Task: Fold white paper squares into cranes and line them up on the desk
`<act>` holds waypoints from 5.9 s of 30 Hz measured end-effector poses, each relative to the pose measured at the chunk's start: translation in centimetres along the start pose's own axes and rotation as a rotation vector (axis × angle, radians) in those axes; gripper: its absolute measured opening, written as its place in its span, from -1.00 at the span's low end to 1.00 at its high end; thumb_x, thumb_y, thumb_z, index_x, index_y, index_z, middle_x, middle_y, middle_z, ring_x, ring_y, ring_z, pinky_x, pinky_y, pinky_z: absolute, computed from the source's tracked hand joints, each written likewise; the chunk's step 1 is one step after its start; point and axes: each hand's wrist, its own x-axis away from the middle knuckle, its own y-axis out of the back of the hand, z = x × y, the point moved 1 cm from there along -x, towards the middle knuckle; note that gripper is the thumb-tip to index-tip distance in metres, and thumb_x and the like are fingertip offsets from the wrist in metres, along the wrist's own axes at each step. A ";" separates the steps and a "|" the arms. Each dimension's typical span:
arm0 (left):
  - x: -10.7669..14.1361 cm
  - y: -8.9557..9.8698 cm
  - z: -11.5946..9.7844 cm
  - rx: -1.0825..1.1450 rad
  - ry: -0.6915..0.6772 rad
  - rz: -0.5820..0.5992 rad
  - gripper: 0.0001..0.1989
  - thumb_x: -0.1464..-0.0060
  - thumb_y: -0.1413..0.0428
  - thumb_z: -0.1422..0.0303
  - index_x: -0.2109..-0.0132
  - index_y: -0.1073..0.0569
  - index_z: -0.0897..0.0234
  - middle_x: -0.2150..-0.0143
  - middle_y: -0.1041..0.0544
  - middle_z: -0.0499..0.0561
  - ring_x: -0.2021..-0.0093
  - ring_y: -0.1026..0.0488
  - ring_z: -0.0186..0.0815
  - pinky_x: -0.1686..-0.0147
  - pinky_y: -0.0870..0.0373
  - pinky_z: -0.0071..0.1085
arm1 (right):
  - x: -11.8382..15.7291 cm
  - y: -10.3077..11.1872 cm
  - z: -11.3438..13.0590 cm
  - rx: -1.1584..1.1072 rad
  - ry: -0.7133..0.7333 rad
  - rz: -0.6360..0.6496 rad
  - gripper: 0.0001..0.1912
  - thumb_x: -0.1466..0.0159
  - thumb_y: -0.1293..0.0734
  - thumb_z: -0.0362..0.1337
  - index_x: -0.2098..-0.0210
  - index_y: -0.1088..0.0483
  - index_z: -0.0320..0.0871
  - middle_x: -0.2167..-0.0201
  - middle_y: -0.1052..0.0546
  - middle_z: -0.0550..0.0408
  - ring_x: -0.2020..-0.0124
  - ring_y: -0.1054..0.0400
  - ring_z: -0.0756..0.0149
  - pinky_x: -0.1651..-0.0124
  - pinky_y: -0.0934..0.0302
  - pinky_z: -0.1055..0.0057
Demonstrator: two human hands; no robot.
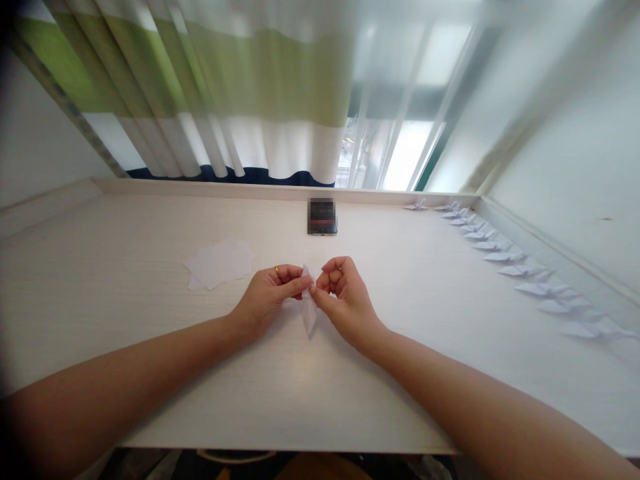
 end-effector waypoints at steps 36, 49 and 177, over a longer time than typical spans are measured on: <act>0.0 0.2 0.2 0.051 -0.017 -0.072 -0.84 0.19 -0.17 0.31 0.50 -0.43 0.34 0.59 -0.38 -0.13 0.56 -0.23 -0.50 0.47 -0.19 -0.50 | 0.1 0.0 -0.1 0.203 -0.207 0.102 -0.74 -0.03 -0.31 -0.14 0.61 -0.28 -0.20 0.66 -0.26 0.21 0.62 -0.07 0.51 0.57 0.05 0.51; 1.2 -0.4 0.4 -0.302 -0.127 0.061 -0.81 0.10 -0.11 0.27 0.39 -0.36 0.32 0.43 -0.43 -0.02 0.39 -0.38 -0.36 0.34 -0.30 -0.42 | 0.0 0.8 0.9 1.287 0.609 0.042 -0.79 -0.10 -0.20 -0.35 0.66 -0.18 -0.17 0.65 -0.27 0.11 0.58 -0.09 0.40 0.49 0.05 0.43; 0.3 0.1 0.1 0.049 -0.034 -0.016 -0.70 0.27 -0.22 0.44 0.27 -0.42 0.34 0.52 -0.49 -0.10 0.48 -0.45 -0.39 0.35 -0.36 -0.39 | 0.0 1.1 0.0 0.453 0.176 -0.083 -0.88 -0.10 -0.28 -0.31 0.42 -0.47 -0.16 0.46 -0.47 0.11 0.50 -0.37 0.40 0.41 -0.28 0.44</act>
